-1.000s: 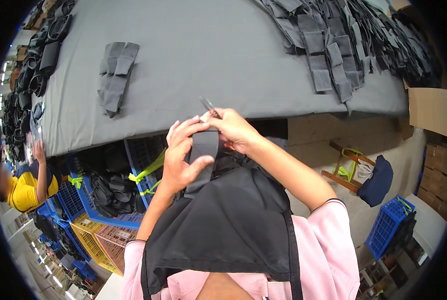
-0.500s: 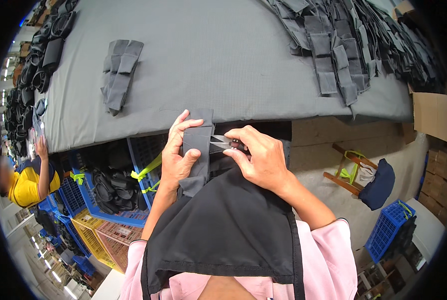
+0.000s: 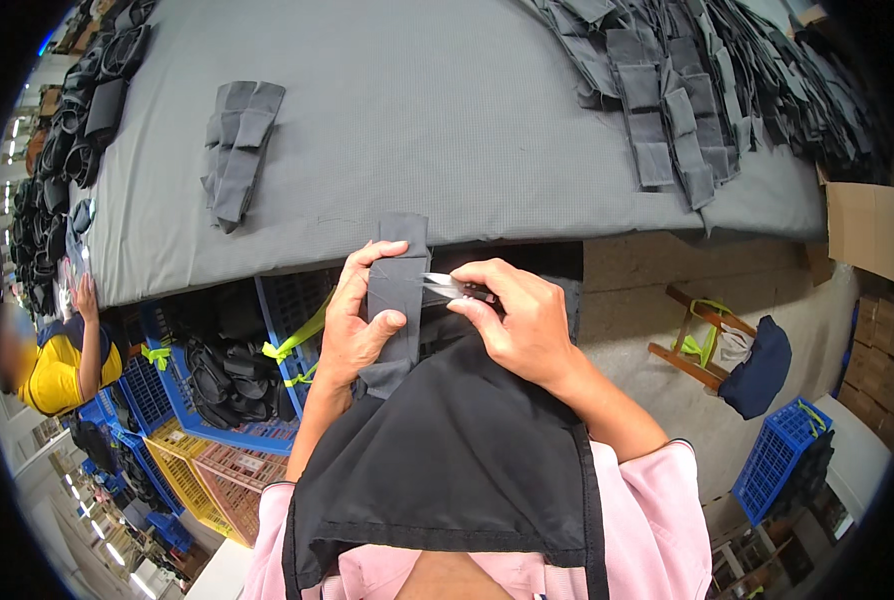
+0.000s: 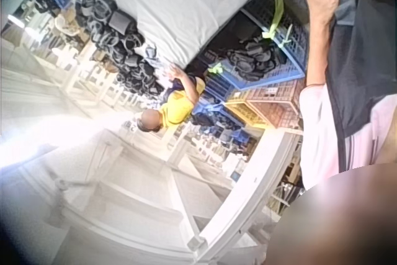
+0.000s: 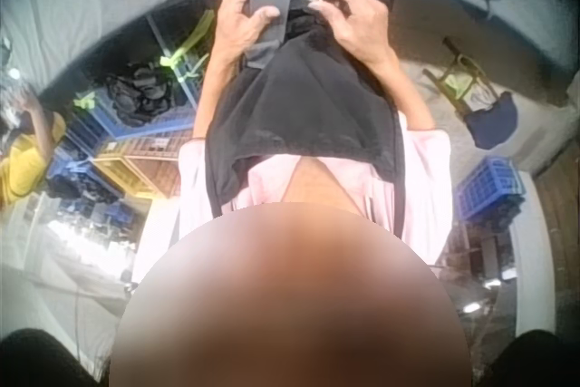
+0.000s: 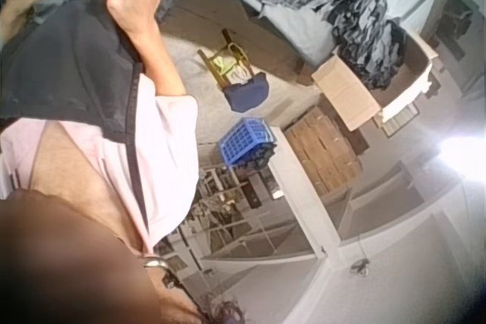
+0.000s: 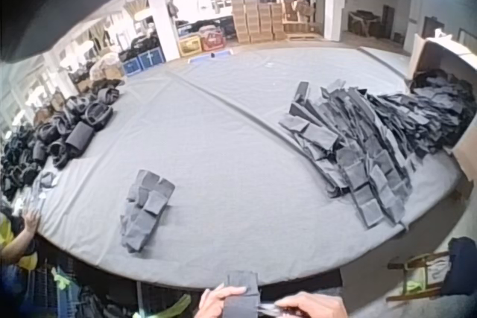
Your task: Cutting and trimming fabric or foam strips using hand shears.
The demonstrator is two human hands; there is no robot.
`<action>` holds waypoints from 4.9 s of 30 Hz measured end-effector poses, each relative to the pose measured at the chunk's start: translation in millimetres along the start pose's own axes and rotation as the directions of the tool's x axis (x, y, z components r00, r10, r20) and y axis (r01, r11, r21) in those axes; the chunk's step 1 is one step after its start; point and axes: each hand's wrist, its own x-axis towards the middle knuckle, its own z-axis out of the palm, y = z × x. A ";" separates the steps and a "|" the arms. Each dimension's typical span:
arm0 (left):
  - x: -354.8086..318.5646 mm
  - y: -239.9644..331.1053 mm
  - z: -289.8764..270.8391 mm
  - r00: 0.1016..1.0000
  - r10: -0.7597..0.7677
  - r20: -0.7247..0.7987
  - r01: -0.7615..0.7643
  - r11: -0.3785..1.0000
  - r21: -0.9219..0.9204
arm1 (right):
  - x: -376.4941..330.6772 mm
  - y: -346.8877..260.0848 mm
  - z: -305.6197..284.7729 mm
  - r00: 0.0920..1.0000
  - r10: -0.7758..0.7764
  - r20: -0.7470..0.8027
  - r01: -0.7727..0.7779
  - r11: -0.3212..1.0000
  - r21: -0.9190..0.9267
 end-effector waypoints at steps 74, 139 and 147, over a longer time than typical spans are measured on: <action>26.0 9.1 -4.2 0.964 -0.264 -0.028 0.056 0.304 -0.951 | -1.7 4.7 21.1 0.666 -0.724 0.181 0.741 0.670 -0.047; 0.3 23.0 13.6 0.896 -0.379 0.229 0.363 0.331 -0.871 | 14.4 4.1 19.9 0.899 -0.381 0.217 0.419 0.892 -0.171; -11.7 4.4 15.6 0.954 -0.293 -0.069 0.178 0.734 -0.655 | 23.3 7.4 24.1 0.994 -0.074 0.084 0.067 0.994 0.089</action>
